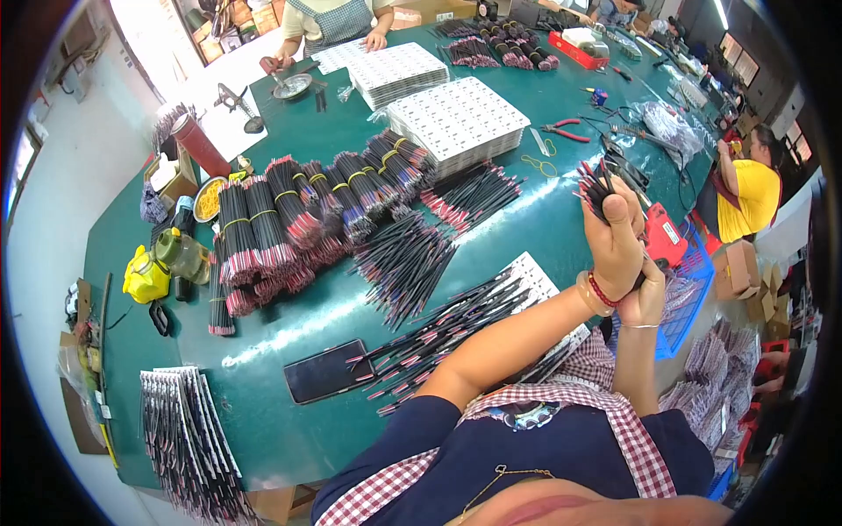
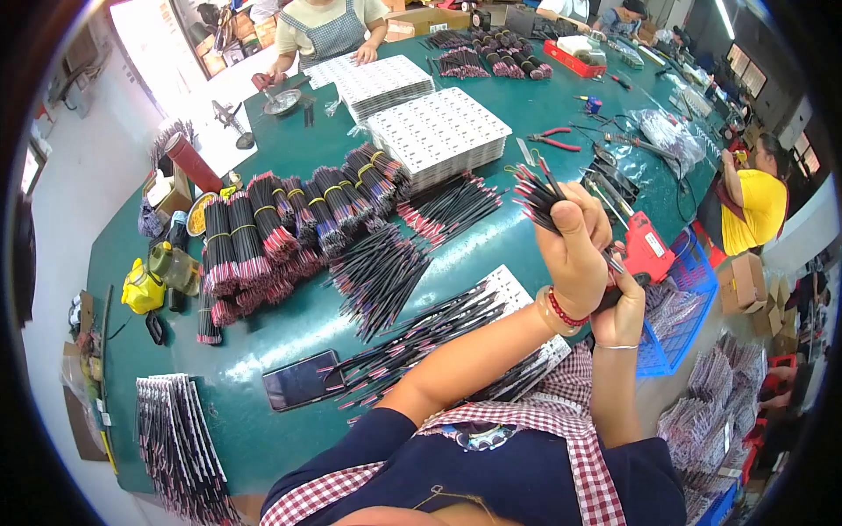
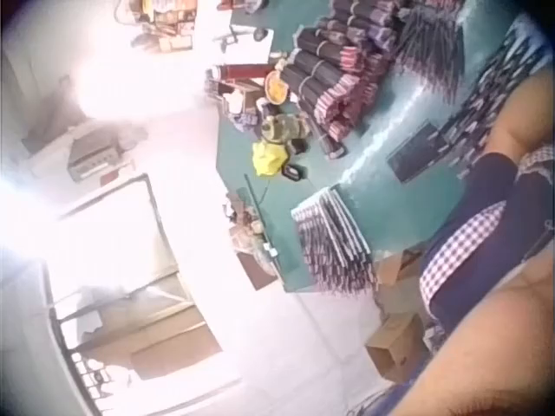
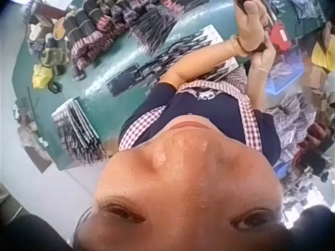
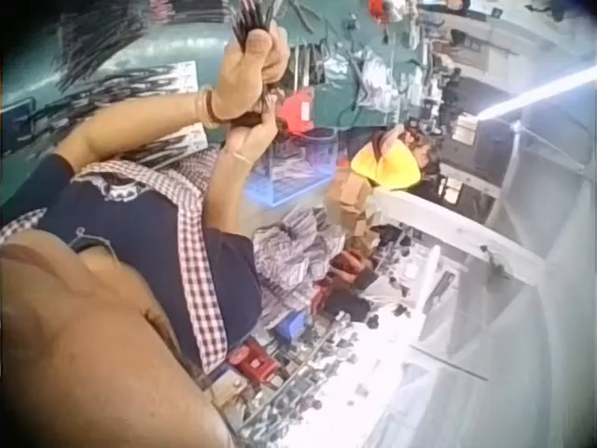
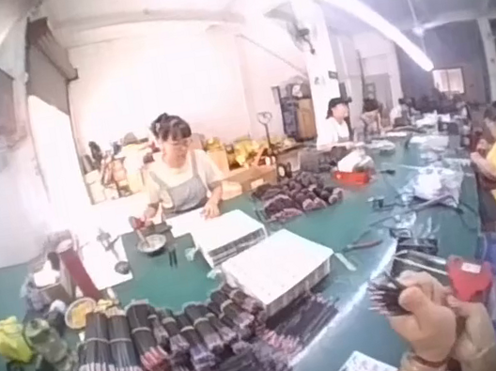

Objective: The person solders wire bundles onto a circuit board using a handheld soldering tool, removes the board, places a new circuit board panel on the table, and solders wire bundles onto it.

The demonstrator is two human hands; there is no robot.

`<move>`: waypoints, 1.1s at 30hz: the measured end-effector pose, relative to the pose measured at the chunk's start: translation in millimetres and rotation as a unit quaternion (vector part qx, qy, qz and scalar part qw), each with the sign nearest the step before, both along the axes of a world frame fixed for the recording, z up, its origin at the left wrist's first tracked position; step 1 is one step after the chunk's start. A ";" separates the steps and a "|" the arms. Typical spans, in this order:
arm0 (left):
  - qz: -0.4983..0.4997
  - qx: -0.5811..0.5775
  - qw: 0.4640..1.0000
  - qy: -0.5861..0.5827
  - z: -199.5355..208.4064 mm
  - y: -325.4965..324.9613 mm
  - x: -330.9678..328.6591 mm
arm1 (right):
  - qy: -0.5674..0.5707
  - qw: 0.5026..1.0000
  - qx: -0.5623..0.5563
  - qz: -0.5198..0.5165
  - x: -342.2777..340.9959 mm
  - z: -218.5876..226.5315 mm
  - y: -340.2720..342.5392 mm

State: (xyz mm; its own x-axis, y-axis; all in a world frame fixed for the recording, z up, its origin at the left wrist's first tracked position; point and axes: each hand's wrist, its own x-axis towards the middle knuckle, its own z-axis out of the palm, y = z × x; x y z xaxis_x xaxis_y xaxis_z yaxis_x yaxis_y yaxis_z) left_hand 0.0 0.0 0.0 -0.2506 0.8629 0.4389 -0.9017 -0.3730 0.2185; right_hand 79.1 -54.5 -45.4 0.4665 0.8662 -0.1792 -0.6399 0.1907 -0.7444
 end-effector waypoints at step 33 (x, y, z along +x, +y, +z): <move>0.236 0.004 0.957 0.166 3.7 36.9 -55.0 | 0.084 0.979 0.174 0.064 83.4 -21.4 -11.0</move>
State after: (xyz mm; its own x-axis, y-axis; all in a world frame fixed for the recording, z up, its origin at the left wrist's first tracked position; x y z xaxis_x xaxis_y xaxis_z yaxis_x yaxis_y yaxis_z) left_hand -55.0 36.9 3.7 -0.4582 0.6834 0.5683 -0.5135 -0.7255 0.4583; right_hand 162.5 -65.5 -66.9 0.3396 0.9377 0.0732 -0.7830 0.3250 -0.5303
